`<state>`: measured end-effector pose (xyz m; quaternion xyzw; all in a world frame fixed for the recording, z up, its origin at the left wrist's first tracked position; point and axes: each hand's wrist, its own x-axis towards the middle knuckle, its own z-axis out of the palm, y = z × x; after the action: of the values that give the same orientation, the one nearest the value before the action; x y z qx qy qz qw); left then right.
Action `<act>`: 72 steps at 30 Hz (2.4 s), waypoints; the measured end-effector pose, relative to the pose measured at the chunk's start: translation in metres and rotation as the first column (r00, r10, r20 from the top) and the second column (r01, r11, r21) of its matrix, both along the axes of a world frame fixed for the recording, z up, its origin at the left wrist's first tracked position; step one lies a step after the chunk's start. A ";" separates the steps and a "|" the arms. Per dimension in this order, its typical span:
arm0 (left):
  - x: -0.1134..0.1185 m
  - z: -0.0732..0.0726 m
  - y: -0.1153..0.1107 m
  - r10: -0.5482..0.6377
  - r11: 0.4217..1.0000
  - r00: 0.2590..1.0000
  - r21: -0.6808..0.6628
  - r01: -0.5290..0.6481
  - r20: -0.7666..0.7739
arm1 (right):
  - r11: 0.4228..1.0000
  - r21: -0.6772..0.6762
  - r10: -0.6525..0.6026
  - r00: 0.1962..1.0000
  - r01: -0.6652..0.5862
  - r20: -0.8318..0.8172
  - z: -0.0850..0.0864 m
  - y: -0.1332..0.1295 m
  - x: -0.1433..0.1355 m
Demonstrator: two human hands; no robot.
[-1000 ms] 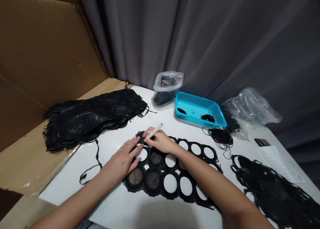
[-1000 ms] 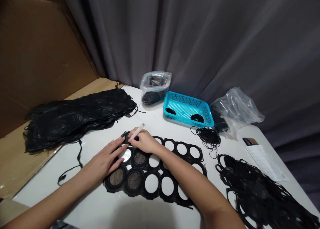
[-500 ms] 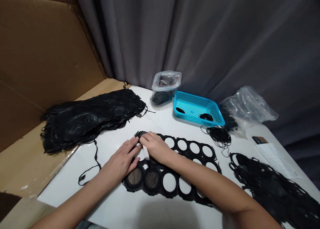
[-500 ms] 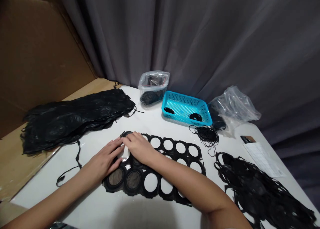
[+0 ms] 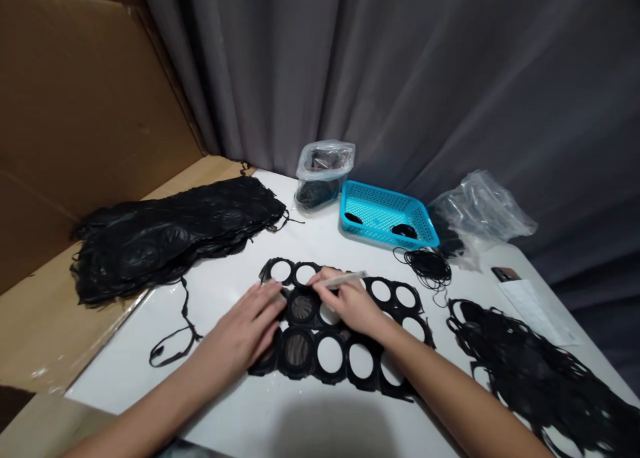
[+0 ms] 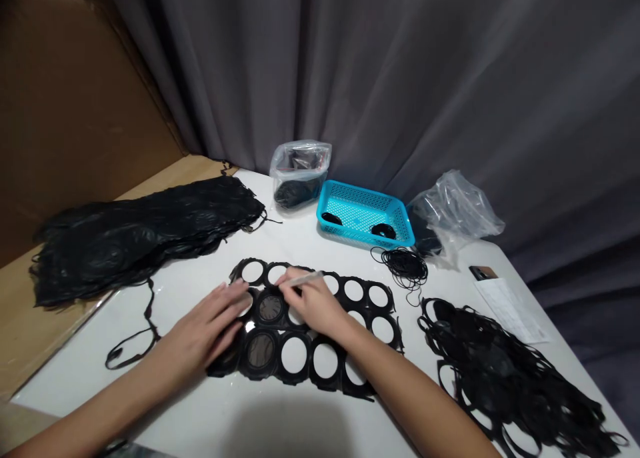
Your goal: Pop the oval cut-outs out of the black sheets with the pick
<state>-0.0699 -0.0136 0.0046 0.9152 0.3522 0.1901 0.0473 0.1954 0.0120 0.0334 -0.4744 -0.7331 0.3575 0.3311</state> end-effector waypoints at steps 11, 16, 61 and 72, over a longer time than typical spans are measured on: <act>0.007 -0.008 -0.032 -0.087 0.996 0.995 -0.023 0.086 -0.045 | 0.977 -0.027 0.213 0.976 -0.212 0.046 -0.010 -0.019 -0.012; 0.007 -0.008 -0.032 -0.081 0.997 0.995 -0.023 0.080 -0.052 | 0.975 -0.028 0.219 0.974 -0.218 0.048 -0.009 -0.019 -0.013; 0.013 0.001 -0.104 -0.023 0.988 0.993 0.148 0.041 -0.118 | 0.968 -0.142 0.211 0.977 -0.208 0.004 -0.005 -0.086 -0.021; 0.013 -0.001 -0.103 -0.034 0.984 0.991 0.169 0.056 -0.128 | 0.968 0.020 0.243 0.954 -0.250 0.175 -0.010 -0.095 -0.028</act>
<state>-0.0568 -0.1162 0.0037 0.9337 0.3158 0.1614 -0.0499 0.1677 -0.0831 0.0237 -0.4011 -0.8197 0.3383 0.2296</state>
